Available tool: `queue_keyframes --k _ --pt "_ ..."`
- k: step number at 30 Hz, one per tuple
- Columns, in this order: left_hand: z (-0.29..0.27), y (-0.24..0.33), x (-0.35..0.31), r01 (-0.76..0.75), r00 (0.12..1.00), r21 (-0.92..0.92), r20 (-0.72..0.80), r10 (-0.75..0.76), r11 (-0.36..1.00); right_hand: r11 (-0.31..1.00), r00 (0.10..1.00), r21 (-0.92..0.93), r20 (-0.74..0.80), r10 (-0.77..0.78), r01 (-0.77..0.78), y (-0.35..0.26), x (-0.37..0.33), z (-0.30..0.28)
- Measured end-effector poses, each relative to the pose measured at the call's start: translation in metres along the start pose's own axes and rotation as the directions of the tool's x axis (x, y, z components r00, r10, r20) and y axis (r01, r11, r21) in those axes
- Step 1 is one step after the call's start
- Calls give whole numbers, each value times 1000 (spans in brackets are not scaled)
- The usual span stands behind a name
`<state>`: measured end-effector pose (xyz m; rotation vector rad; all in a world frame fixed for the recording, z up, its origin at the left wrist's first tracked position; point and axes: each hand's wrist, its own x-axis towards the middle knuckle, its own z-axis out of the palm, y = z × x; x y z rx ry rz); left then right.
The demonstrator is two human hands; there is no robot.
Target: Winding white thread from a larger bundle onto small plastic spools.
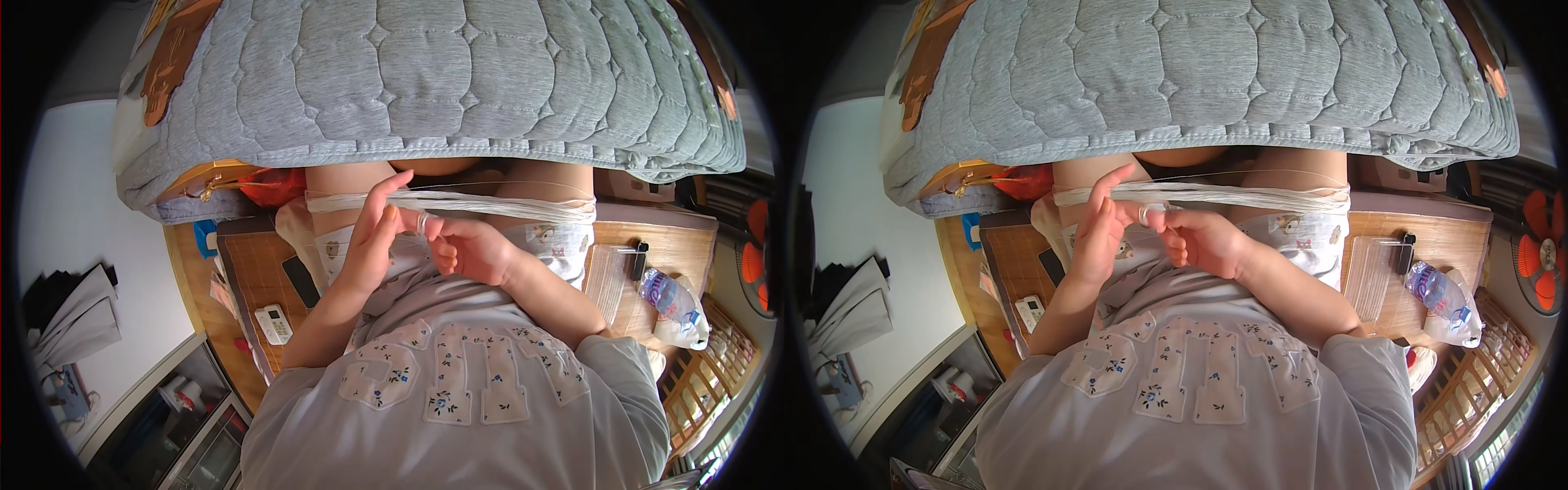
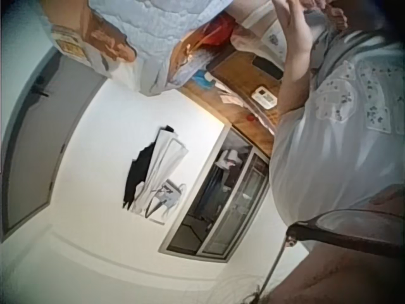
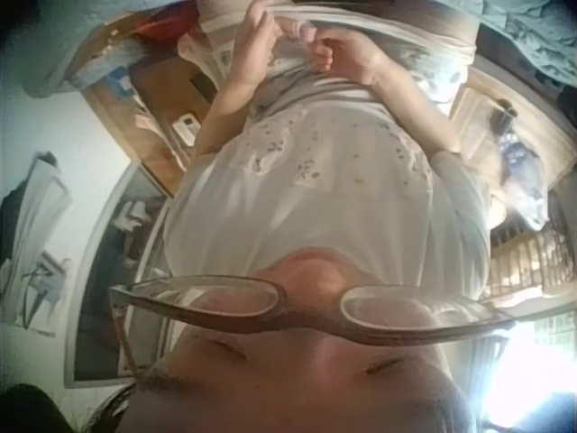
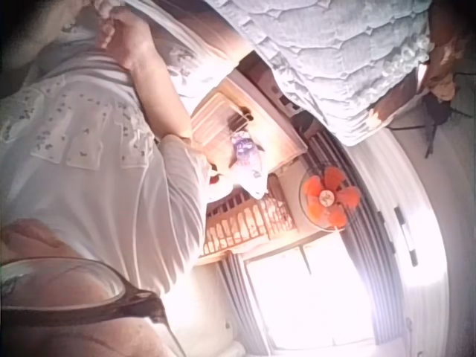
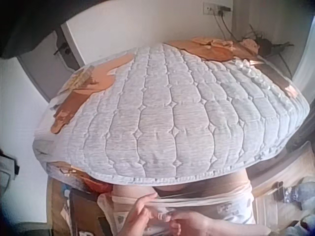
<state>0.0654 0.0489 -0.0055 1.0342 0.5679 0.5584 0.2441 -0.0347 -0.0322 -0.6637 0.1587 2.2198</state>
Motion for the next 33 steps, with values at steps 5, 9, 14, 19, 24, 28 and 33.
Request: queue_keyframes --k 5,9,14,19,24,28,33 --pt "0 9 -1 194 981 586 -113 -158 787 938 952 -166 54 -300 305 1 -2 -1" --pt "10 1 3 -43 988 339 -128 92 940 807 967 -551 1 -253 212 5 4 -4" --pt "0 7 1 144 989 343 -79 -125 928 960 970 -208 -108 -216 190 3 9 -12" --pt "3 2 4 -93 994 680 23 105 727 775 919 -510 89 -384 374 8 9 -9" --pt "-2 -4 6 -113 993 456 82 84 883 927 949 -315 -171 -266 203 5 11 -7" --pt "-13 -5 4 -40 996 763 82 -35 645 897 911 -162 29 -412 411 1 4 -8" --pt "0 -27 10 -240 961 585 32 274 775 728 929 -603 64 -364 326 6 7 -9"
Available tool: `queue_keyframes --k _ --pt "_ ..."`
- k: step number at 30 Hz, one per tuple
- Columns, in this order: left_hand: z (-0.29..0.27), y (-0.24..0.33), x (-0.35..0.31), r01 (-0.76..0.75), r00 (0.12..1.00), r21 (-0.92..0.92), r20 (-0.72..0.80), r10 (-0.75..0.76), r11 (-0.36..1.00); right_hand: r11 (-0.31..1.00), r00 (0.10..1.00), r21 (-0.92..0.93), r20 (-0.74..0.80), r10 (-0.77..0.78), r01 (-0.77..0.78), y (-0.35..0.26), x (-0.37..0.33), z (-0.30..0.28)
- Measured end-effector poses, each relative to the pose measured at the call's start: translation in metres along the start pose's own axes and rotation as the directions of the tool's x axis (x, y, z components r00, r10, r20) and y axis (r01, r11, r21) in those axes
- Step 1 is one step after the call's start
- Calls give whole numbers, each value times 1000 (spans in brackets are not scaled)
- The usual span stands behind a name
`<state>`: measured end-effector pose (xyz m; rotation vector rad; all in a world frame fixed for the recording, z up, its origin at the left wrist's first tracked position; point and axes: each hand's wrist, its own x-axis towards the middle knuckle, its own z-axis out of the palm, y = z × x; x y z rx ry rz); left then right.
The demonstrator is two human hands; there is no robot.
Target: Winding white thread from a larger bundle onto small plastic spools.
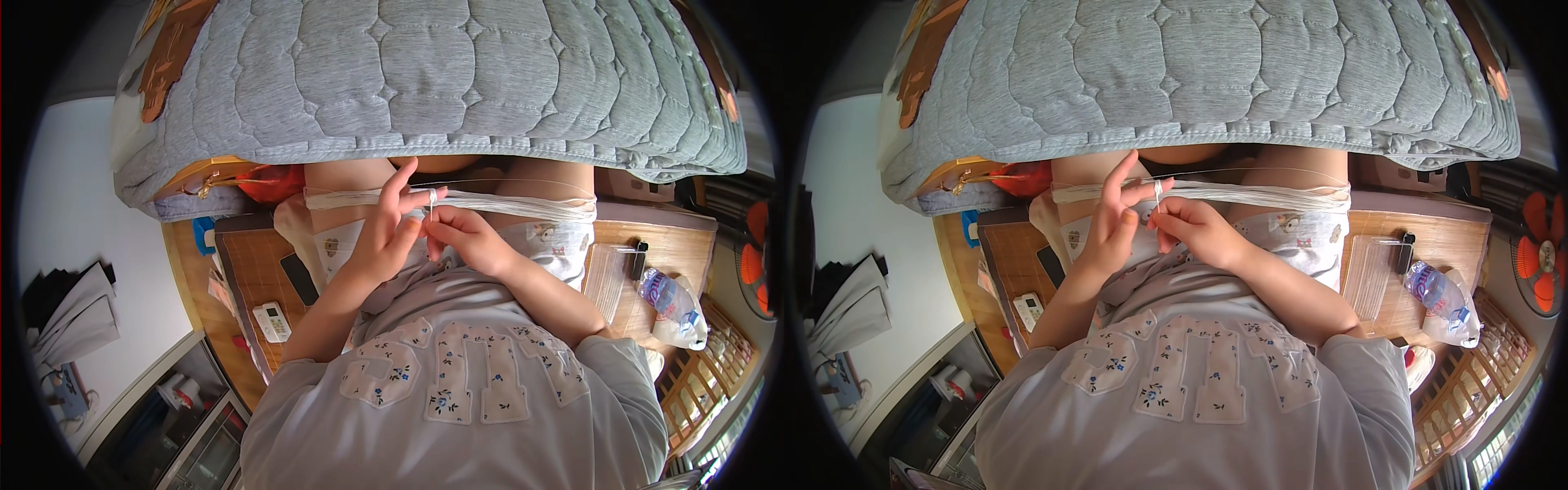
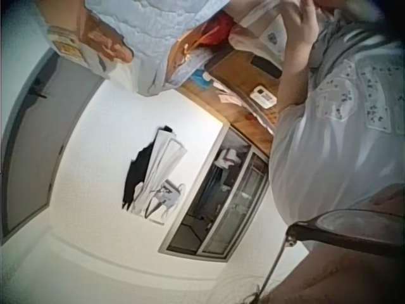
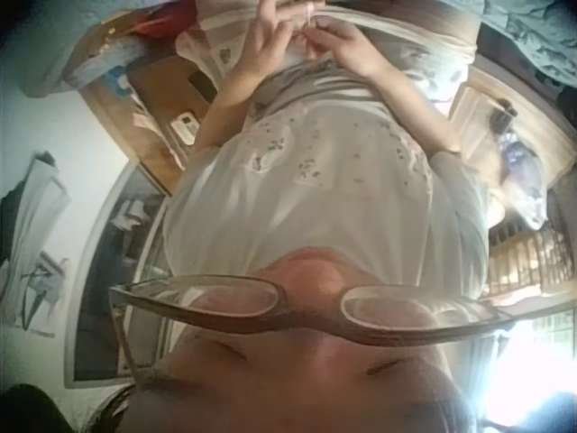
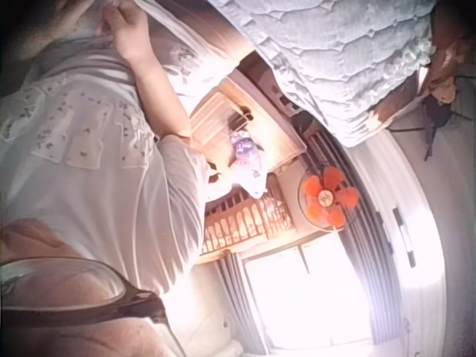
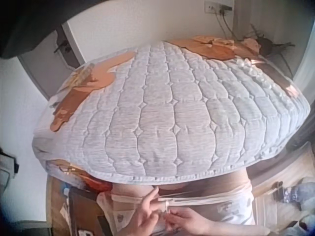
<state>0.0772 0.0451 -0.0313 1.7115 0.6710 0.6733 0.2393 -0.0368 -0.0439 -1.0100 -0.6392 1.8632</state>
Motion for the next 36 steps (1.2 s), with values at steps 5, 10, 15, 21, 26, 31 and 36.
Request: queue_keyframes --k 5,10,15,21,26,31,36 --pt "-14 0 -4 133 990 -339 84 -111 931 957 995 286 -62 73 -53 -1 4 -7" --pt "-19 -1 0 -89 987 304 155 42 949 980 994 168 7 -113 110 -1 -6 0" --pt "-10 2 -3 50 998 -222 42 -41 974 981 987 102 19 162 -163 7 4 5" --pt "-17 -1 -5 90 988 159 110 -108 983 970 993 222 -80 -88 104 7 3 -2" --pt "-10 -5 3 -38 999 -244 -34 30 969 997 1000 74 6 12 -12 6 3 3" --pt "-16 2 8 186 963 99 180 -201 978 976 986 153 -92 -141 153 4 0 2" --pt "-10 6 11 153 987 -352 1 -163 923 1000 1000 -5 -28 -11 11 2 3 0"
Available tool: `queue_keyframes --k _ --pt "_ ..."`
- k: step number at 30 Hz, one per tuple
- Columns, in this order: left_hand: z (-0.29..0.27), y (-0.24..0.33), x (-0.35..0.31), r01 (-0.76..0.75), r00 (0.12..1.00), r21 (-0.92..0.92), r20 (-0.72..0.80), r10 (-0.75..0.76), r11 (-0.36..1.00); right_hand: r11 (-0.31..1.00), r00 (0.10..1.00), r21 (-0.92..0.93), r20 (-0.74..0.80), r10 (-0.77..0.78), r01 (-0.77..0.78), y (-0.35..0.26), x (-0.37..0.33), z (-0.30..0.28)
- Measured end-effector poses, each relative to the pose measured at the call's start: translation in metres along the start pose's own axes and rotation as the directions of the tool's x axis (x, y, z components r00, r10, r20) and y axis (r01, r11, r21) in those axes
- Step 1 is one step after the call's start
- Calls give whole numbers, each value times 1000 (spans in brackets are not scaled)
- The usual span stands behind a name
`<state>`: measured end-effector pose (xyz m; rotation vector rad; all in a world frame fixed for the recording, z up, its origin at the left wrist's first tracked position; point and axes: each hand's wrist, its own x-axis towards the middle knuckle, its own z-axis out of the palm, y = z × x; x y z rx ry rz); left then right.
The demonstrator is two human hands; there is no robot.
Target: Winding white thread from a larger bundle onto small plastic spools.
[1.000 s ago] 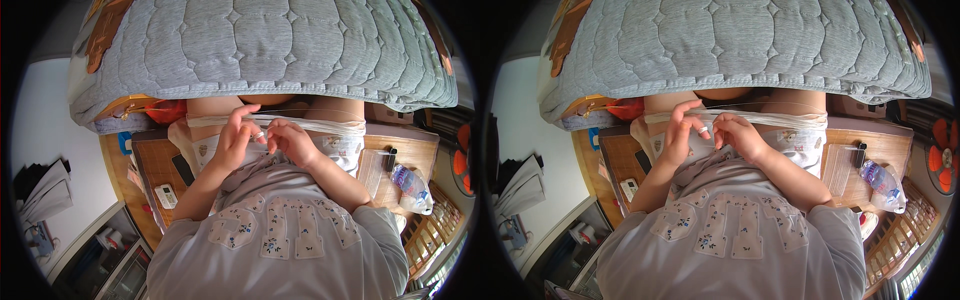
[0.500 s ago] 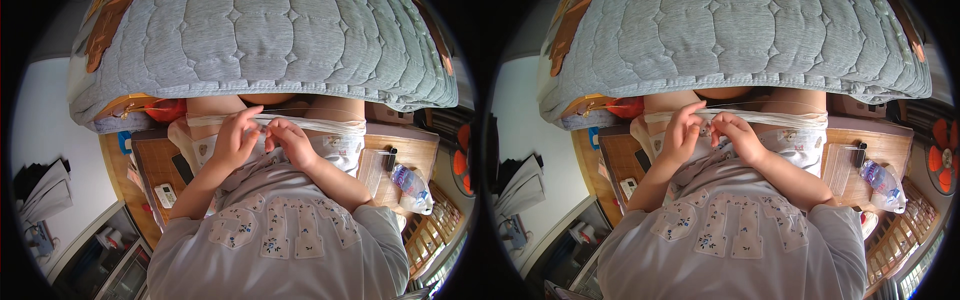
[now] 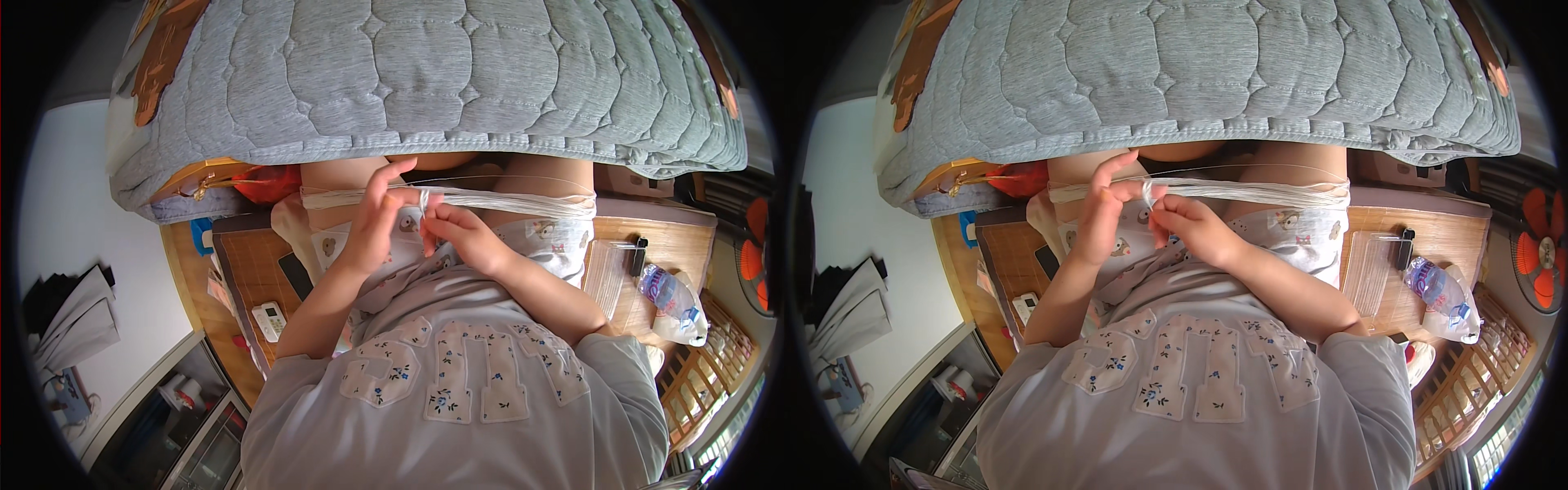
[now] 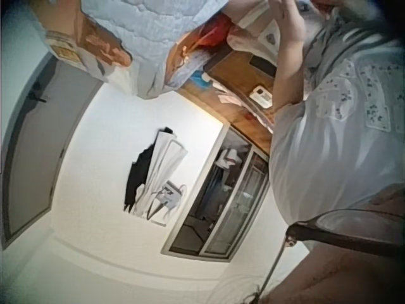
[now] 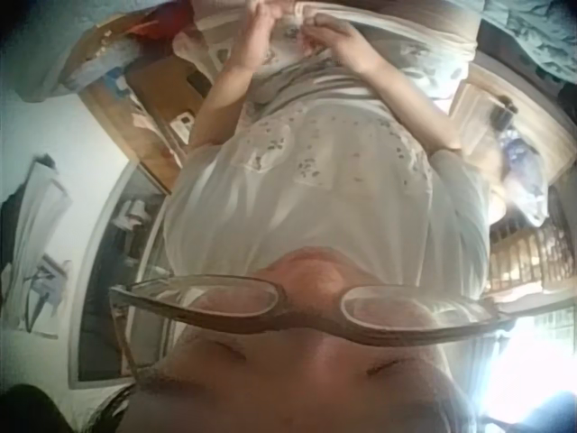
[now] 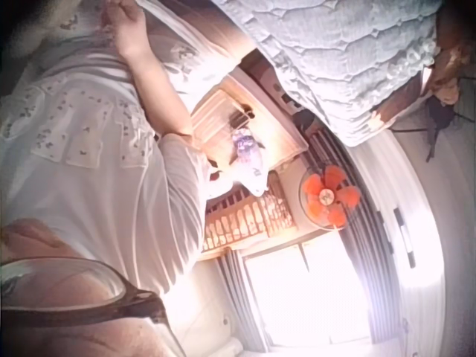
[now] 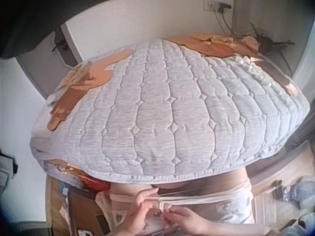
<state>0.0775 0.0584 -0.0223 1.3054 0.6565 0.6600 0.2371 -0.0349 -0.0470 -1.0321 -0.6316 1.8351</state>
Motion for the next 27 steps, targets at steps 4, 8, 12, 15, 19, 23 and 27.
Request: queue_keyframes --k 4,8,12,15,19,23,27 --pt "-13 1 -1 241 960 170 103 -261 956 995 999 91 -45 -29 33 -2 1 -3" --pt "-10 -1 -1 -139 989 516 113 93 845 996 995 -36 55 -78 80 -1 0 -1" --pt "-8 11 1 42 996 -235 89 -21 971 999 1000 38 -11 -13 14 -1 1 0" --pt "-8 19 7 -74 983 503 180 -20 861 991 994 83 -40 -104 107 -3 0 0" --pt "-6 17 9 -179 984 307 38 176 935 999 999 33 23 -44 43 -4 0 0" --pt "-10 14 7 65 965 52 251 -76 996 997 992 46 -108 62 -58 -2 2 -1" --pt "-1 13 10 -152 985 482 145 93 863 988 989 55 -54 -141 144 0 2 -1"
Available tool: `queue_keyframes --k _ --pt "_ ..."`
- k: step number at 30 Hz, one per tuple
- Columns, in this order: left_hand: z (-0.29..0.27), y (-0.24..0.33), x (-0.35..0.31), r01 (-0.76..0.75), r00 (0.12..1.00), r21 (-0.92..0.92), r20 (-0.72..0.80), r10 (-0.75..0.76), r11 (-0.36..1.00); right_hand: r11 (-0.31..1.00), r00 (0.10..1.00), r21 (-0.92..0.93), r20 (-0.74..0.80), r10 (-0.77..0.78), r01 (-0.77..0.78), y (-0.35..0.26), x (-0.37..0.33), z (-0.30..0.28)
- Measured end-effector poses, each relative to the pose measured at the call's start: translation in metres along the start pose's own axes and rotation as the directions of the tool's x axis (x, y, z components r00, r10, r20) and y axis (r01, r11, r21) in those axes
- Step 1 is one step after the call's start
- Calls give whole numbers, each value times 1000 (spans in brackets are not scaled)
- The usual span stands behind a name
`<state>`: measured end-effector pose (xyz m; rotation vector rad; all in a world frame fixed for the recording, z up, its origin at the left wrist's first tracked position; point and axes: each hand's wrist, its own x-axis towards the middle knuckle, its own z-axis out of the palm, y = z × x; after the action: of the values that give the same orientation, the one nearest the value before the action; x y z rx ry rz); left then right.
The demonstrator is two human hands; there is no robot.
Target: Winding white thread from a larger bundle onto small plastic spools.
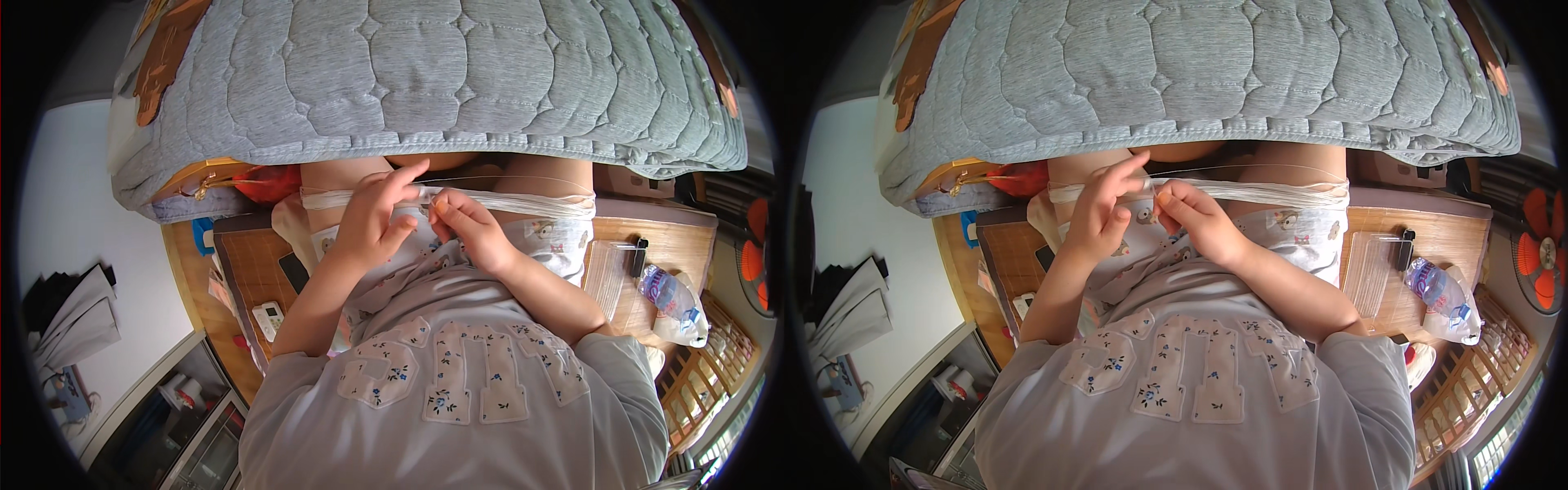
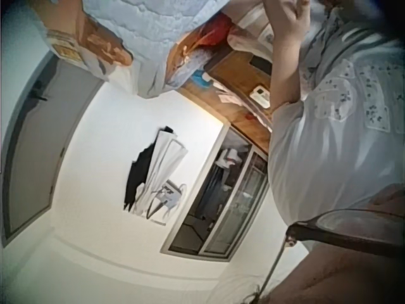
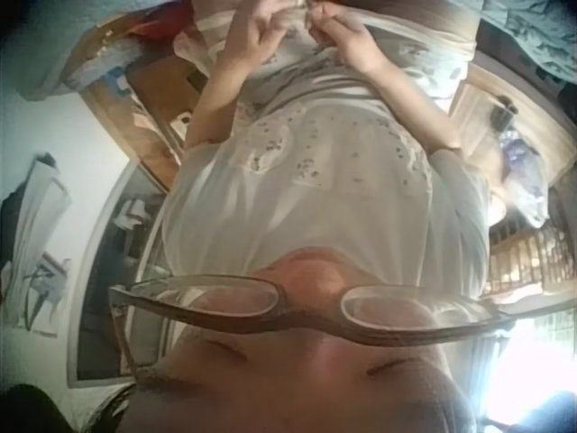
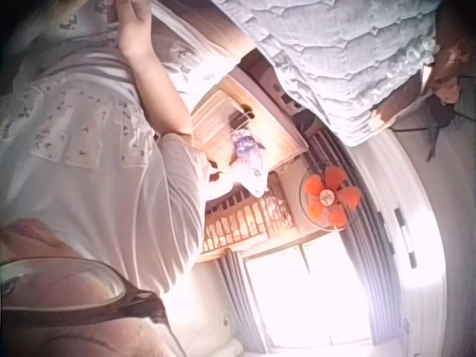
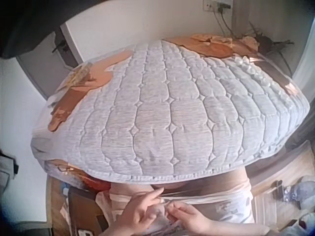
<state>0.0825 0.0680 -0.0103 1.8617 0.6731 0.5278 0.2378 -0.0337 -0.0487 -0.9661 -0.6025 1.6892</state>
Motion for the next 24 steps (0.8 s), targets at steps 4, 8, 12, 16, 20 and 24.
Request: queue_keyframes --k 4,8,12,16,20,24 --pt "6 6 2 -17 992 -390 -121 -33 921 996 997 -63 26 72 -70 2 2 0" --pt "-18 -2 -2 236 948 -137 251 -197 962 1000 999 4 -42 16 -16 3 1 0" --pt "-15 -18 -5 -99 994 143 61 91 985 1000 1000 -3 -1 -5 5 3 -1 2" --pt "0 -24 -8 0 999 -437 36 18 899 994 999 92 -1 53 -53 0 1 3" --pt "4 -22 -10 92 995 -599 84 -52 795 979 998 195 -18 62 -58 -3 0 3" --pt "7 -21 -9 42 999 -475 -7 -52 879 978 981 180 184 68 -101 -5 -4 3"
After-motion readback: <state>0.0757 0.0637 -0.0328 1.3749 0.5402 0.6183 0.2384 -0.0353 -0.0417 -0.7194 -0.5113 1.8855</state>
